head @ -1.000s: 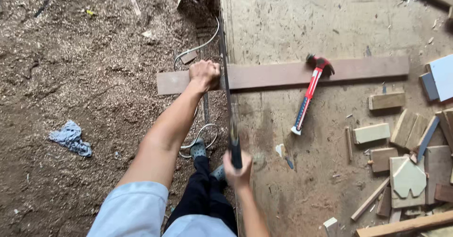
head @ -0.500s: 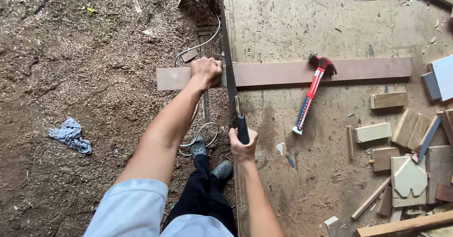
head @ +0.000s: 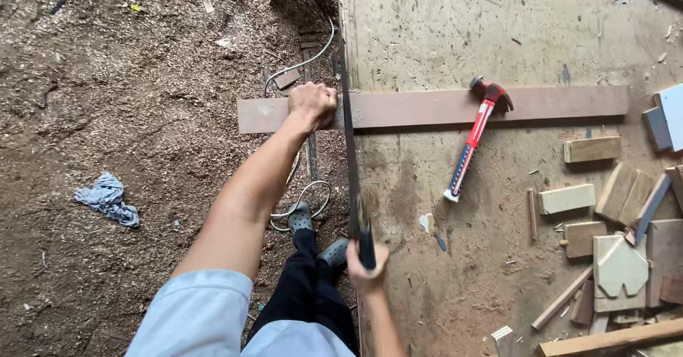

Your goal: The person uses a hand saw to cut a long wooden plank on a workbench. After sawing through the plank, the person picks up a hammer and taps the cut piece to separate it fully.

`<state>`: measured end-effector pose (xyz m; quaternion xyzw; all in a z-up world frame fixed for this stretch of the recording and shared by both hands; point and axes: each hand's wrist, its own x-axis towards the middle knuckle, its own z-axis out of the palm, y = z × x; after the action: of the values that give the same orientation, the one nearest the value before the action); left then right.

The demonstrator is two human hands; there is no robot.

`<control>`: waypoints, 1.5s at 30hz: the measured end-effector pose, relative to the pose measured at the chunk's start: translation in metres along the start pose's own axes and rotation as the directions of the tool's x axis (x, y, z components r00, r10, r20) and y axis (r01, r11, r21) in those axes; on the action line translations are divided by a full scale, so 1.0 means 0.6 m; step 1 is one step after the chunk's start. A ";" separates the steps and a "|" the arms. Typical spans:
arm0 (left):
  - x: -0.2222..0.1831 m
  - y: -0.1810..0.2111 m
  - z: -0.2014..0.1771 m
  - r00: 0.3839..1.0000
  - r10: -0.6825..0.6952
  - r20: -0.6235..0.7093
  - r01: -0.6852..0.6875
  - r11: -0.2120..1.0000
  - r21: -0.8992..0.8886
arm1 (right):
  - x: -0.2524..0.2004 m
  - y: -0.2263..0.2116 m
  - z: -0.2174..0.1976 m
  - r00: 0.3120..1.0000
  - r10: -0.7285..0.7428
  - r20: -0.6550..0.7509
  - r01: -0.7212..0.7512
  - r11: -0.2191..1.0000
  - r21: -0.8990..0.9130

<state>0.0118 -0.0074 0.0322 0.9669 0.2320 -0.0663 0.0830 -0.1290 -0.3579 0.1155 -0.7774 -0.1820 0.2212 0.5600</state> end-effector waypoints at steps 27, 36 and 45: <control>0.012 -0.014 0.011 0.988 -0.120 0.093 0.133 0.980 -0.151 | 0.107 0.008 0.066 0.997 0.004 -0.083 0.001 0.999 0.050; 0.008 -0.014 -0.006 0.988 -0.096 0.124 0.114 0.982 -0.152 | -0.083 0.016 0.044 0.994 -0.019 -0.104 0.013 0.999 -0.052; 0.001 0.003 -0.010 0.977 -0.154 0.145 0.181 0.964 -0.196 | 0.130 -0.009 0.038 0.994 0.087 -0.070 -0.079 0.992 0.099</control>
<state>0.0139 -0.0073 0.0382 0.9234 0.3131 -0.1106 0.1927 -0.0764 -0.2969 0.1034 -0.7642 -0.1178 0.2239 0.5933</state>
